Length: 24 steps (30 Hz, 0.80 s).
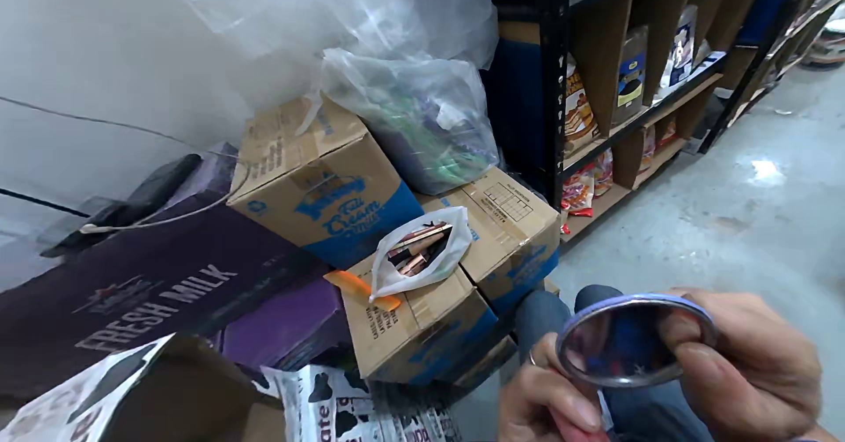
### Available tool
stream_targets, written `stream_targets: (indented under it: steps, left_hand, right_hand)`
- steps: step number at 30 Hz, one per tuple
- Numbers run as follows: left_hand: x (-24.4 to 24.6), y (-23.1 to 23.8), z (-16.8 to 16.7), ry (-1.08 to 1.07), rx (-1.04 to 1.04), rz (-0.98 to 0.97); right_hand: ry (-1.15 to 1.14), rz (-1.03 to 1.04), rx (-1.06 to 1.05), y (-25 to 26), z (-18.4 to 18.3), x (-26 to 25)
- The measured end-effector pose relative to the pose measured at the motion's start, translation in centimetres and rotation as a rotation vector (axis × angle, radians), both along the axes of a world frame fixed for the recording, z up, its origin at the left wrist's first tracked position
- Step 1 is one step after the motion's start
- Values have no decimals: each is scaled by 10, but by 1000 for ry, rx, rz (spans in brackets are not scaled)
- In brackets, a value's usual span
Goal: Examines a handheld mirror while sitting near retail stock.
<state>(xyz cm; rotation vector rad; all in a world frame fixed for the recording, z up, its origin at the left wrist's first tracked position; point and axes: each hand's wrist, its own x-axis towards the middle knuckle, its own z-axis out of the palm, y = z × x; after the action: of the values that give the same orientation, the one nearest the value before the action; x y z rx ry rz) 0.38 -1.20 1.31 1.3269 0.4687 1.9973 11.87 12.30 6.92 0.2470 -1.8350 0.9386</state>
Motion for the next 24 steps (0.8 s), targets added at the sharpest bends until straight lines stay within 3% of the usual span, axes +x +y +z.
stream_targets:
  steps: [14,21,24]
  left_hand:
    - [4,0,5,29,41,-123]
    - [2,3,5,231,31,-18]
    - [0,3,3,174,30,-43]
  right_hand:
    - [-7,29,41,1,-1,5]
    - [1,42,51,2,-1,5]
    - [9,23,46,3,-1,6]
